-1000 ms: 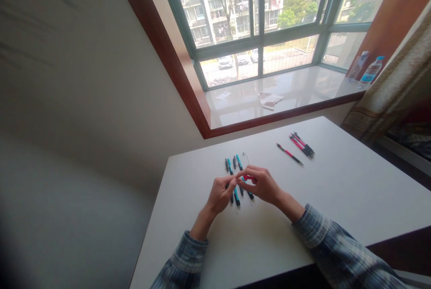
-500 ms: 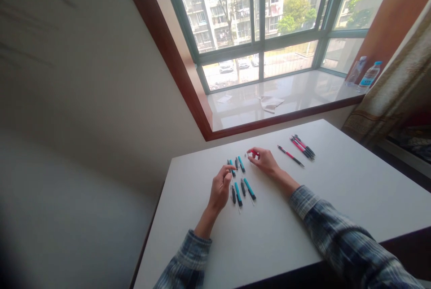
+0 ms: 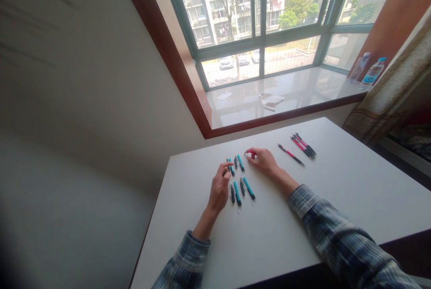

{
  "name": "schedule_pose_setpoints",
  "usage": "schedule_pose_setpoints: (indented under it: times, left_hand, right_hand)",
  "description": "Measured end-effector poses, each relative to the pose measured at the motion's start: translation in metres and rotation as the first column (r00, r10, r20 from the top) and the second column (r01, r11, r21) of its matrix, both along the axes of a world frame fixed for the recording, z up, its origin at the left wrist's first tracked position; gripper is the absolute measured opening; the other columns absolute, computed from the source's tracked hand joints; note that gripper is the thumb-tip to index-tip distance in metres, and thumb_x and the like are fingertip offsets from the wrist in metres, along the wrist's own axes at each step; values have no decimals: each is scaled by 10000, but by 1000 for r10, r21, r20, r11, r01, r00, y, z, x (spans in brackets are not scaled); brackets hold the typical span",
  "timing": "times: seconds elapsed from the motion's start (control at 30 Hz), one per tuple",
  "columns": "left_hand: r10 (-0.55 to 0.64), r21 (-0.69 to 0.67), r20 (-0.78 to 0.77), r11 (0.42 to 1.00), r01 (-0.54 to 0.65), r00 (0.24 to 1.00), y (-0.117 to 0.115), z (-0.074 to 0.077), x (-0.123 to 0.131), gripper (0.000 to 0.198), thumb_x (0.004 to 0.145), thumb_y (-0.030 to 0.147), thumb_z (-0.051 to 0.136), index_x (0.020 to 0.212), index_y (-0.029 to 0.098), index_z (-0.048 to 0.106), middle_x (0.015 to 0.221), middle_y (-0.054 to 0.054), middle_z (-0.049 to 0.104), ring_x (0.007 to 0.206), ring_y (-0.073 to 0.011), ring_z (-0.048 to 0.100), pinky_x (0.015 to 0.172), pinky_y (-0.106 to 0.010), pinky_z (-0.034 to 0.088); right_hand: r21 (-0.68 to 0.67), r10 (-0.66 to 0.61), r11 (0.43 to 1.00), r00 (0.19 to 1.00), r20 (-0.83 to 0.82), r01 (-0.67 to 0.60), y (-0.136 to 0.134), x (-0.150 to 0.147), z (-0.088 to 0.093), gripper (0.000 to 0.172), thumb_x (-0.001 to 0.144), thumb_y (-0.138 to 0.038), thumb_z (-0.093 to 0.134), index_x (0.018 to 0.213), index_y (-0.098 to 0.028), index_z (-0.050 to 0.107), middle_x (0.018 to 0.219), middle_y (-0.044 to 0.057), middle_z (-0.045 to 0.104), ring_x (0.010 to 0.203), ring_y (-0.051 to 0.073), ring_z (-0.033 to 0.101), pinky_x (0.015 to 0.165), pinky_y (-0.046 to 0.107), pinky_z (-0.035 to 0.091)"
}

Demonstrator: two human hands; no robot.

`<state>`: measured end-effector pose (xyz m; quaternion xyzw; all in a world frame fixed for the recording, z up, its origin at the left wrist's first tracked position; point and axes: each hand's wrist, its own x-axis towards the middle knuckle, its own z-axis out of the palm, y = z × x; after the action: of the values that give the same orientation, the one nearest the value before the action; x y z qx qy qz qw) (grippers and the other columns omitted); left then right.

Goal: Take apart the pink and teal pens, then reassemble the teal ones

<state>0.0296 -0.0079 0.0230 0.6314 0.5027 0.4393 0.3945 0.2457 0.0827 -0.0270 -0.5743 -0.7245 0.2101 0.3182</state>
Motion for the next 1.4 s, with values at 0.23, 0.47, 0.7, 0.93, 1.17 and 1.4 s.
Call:
schedule_pose_setpoints:
  times: [0.23,0.47,0.7,0.93,1.17,1.4]
  left_hand:
    - [72,-61,133,996,-64,989,5,-12,-2,249,975,363,496,1087,220,667,648,40,435,549,-141,354,562,-251,301]
    - [-18,-59,294,998,37,956,14,-14,0,388,1005,468,489,1122,165,702,967,-85,690,818,-184,584,788,-304,491]
    - [41,-122,392,992,8,919,13,-10,0,443,989,522,534,1130,167,757,1161,-118,738,992,-227,662,908,-348,524]
    - [88,-257,526,964,60,846,12,-19,1,434,955,506,583,1091,152,795,1202,-135,757,1143,-275,675,957,-362,521]
    - [88,-286,545,954,86,834,11,-14,3,414,928,454,604,1056,116,807,1167,-147,773,1121,-290,696,984,-381,521]
    - [84,-274,593,956,102,801,14,-12,3,460,920,473,627,1196,125,748,1173,-157,744,1021,-255,700,889,-356,551]
  right_hand:
    - [114,67,992,989,-133,-52,-9,2,5,265,938,-350,611,1077,-189,769,820,33,734,674,156,619,686,265,464]
    - [362,256,915,951,-174,-180,-41,-17,20,149,962,-350,673,1004,-218,727,893,47,747,658,141,627,624,254,497]
    - [408,397,858,906,-144,-311,-63,-40,27,145,962,-359,702,1018,-225,700,970,66,750,736,169,717,639,267,563]
    - [451,431,811,901,-34,-371,-68,-42,26,79,988,-228,638,998,-235,716,1024,63,779,794,176,744,675,258,559]
    - [477,493,775,869,-44,-415,-74,-48,26,136,967,-203,651,1067,-242,735,1061,47,795,787,165,750,685,249,563]
    - [470,472,785,881,-32,-403,-72,-45,23,213,1013,-177,569,1131,-251,731,1123,55,781,885,167,750,744,245,564]
